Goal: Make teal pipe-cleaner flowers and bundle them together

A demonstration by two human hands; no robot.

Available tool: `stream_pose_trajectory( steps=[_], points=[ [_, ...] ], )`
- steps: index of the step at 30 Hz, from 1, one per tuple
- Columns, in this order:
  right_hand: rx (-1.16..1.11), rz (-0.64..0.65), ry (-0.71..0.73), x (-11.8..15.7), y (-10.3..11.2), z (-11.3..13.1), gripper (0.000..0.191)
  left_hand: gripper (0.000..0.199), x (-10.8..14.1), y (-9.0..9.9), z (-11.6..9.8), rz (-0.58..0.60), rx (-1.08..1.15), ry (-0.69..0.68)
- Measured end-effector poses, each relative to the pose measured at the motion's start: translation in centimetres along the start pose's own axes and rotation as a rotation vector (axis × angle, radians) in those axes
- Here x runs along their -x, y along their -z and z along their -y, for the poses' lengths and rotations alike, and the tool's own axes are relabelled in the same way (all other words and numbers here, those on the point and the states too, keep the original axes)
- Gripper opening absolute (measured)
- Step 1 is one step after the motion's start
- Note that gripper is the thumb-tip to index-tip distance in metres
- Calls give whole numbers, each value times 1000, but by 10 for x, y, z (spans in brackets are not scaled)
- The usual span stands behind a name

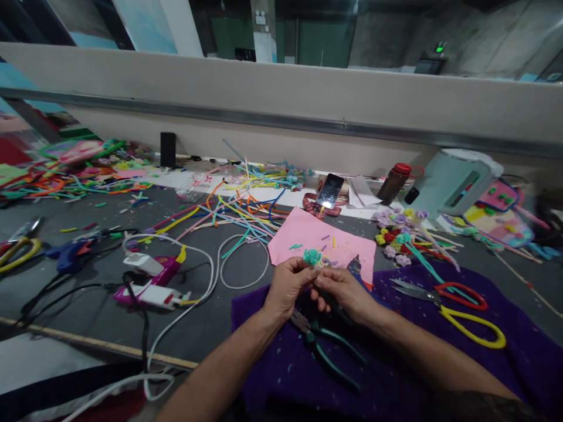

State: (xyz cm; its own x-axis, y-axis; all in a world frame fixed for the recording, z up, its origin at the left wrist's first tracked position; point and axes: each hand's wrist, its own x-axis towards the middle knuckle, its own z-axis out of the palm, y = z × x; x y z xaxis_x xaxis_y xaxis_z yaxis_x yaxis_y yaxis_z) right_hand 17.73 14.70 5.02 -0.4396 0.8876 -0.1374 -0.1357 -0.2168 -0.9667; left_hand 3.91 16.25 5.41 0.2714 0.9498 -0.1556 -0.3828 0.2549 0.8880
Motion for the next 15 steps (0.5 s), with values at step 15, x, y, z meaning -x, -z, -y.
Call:
stream_pose_trajectory(
  steps=[15],
  points=[
    [91,31,40,3,1,8,30,21,2,-4,-5,-59,30,9]
  ],
)
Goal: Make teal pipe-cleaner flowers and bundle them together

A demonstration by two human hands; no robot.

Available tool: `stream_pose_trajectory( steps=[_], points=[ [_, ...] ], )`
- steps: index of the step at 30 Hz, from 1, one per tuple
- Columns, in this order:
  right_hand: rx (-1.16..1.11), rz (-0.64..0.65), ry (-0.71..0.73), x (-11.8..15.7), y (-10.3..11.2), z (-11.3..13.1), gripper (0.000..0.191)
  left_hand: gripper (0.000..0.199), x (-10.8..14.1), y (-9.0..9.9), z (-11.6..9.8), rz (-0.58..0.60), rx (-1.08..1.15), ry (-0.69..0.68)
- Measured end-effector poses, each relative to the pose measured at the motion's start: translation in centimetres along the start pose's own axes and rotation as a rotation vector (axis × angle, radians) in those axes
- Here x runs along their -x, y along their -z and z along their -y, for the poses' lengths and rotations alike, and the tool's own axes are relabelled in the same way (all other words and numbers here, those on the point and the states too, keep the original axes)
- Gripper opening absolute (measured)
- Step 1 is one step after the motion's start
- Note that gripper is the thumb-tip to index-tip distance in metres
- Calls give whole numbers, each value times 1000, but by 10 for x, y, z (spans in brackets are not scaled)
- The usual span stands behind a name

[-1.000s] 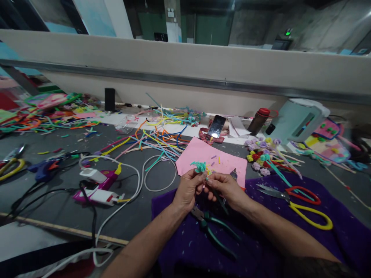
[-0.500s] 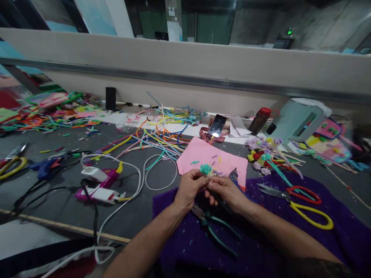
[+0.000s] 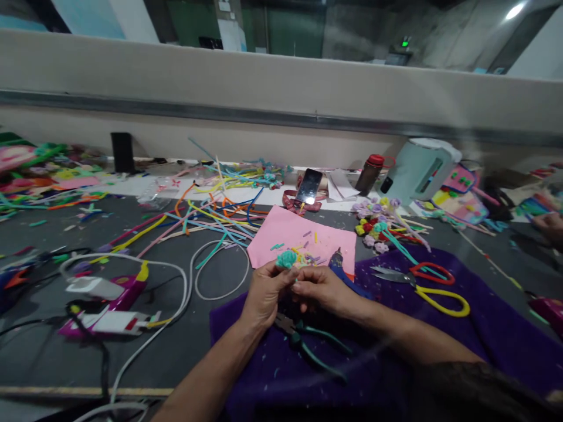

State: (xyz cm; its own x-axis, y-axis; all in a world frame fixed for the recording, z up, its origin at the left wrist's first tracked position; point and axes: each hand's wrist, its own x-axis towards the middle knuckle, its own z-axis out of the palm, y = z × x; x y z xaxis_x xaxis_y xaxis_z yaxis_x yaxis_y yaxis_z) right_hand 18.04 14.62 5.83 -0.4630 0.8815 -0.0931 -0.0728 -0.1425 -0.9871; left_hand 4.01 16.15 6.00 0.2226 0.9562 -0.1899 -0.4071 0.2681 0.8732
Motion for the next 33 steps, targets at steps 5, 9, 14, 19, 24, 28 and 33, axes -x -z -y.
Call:
stream_pose_trajectory(
  steps=[5,9,14,19,24,28,33],
  points=[
    [-8,-8,36,-1,3,-2,31,21,-1,-4,-3,-24,-15,-2],
    [7,6,58,-1,4,-3,32,24,0,-6,-3,-40,-12,-20],
    [68,-2,39,-1,4,2,37,22,-1,-5,-2,-16,-25,-10],
    [142,10,41,2,4,-2,34,23,-1,-1,-5,-50,-37,-52],
    [295,-33,98,4,6,-4,26,21,0,3,-8,-87,-28,-58],
    [350,17,106,5,8,0,24,18,2,4,-10,-48,29,-41],
    [378,35,89,7,8,2,22,22,4,3,-11,25,110,7]
  ],
)
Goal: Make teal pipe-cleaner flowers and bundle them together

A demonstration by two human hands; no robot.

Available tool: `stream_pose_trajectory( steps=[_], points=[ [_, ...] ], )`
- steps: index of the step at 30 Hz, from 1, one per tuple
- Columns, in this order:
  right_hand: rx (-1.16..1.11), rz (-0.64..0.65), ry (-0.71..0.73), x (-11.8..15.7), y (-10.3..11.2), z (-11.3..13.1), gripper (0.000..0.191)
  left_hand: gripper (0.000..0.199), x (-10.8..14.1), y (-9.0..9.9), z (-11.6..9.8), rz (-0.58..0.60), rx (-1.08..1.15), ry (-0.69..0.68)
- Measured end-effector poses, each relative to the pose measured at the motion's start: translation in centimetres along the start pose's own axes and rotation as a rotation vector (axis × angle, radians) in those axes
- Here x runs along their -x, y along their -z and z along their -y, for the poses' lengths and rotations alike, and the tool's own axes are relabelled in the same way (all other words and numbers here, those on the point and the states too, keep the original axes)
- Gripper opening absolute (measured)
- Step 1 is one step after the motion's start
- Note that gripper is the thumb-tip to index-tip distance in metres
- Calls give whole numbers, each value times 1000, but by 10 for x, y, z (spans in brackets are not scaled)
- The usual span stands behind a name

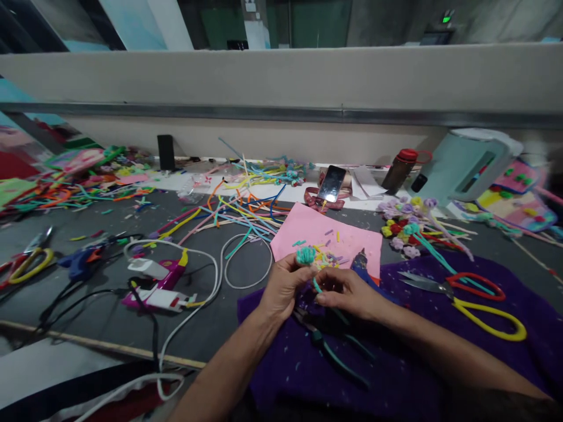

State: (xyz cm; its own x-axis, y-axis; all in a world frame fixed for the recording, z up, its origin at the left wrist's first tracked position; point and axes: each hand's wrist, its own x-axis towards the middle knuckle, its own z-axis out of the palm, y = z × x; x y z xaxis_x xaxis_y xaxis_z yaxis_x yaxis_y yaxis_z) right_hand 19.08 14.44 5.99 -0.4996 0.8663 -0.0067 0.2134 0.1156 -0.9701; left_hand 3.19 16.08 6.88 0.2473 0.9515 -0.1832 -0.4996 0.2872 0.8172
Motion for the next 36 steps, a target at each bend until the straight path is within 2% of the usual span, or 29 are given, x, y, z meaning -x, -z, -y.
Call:
stream_pose_trajectory(
  steps=[4,18,22,28,33,36],
  points=[
    [17,11,-3,-1,0,-3,24,23,1,0,0,20,25,10],
    [65,-6,19,0,-2,-4,30,27,-4,3,1,-65,-102,-3],
    [1,-32,37,1,-3,-1,29,26,-4,2,-1,-61,-79,12],
    [-183,-149,47,0,-6,2,22,21,-1,-2,-2,-47,-69,6],
    [-194,-105,11,1,-11,0,26,25,-1,-3,3,-26,-52,4],
    [-227,-90,-12,1,-13,-2,29,28,-1,-2,5,30,-70,30]
  ],
)
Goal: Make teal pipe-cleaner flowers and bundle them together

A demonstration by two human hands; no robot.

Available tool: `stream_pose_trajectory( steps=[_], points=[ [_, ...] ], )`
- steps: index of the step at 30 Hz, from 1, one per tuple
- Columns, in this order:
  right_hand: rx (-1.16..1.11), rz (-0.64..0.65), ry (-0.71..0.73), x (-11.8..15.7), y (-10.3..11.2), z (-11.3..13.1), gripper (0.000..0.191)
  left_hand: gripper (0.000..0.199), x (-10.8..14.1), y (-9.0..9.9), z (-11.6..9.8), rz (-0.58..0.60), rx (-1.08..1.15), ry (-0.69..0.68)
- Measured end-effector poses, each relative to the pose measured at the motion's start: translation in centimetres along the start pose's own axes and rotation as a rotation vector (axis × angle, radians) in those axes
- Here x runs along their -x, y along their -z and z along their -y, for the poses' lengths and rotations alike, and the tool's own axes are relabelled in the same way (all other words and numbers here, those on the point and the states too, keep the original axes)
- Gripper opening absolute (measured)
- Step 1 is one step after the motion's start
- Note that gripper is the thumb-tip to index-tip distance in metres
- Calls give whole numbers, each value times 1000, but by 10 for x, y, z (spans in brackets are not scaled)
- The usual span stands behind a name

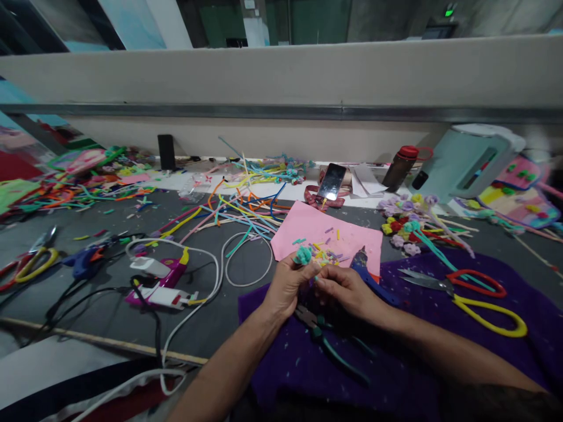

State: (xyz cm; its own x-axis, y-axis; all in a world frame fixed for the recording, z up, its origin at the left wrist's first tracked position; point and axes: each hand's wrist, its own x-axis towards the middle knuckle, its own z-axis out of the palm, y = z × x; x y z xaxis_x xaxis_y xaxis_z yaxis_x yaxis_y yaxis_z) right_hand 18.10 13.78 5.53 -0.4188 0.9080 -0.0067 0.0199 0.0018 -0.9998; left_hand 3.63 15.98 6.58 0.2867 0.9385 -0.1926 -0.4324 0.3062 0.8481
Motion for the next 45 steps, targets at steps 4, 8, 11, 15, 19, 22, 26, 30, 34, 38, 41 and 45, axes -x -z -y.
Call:
stream_pose_trajectory(
  steps=[4,8,11,15,19,22,26,30,34,38,41,45],
  points=[
    [-80,-30,-27,-2,2,-1,33,43,1,2,-2,89,-58,106],
    [-106,-56,-40,-3,3,0,33,43,-5,7,-3,83,-54,105],
    [-128,-68,-45,-4,3,0,31,30,-10,10,-2,24,9,80],
    [-122,-75,-52,-5,4,-4,29,25,-13,12,1,-1,35,58],
    [-101,-54,-56,-5,4,-4,29,25,-13,12,4,-5,30,55],
    [-86,-47,-76,-3,3,-1,30,23,-14,12,5,-5,33,46],
    [-86,-41,-89,-2,1,1,30,22,-15,12,6,-16,32,27],
    [-102,-14,-92,-3,0,-3,29,22,-14,11,6,-29,40,14],
    [-118,-1,-90,-3,0,-5,30,19,-12,11,6,-22,-4,9],
    [-201,10,-111,-1,1,-2,28,22,-11,12,7,31,-106,22],
    [-235,18,-70,-1,1,1,29,28,-11,12,7,97,-147,59],
    [-281,24,-55,-3,4,0,28,27,-13,13,6,133,-114,112]
  ],
)
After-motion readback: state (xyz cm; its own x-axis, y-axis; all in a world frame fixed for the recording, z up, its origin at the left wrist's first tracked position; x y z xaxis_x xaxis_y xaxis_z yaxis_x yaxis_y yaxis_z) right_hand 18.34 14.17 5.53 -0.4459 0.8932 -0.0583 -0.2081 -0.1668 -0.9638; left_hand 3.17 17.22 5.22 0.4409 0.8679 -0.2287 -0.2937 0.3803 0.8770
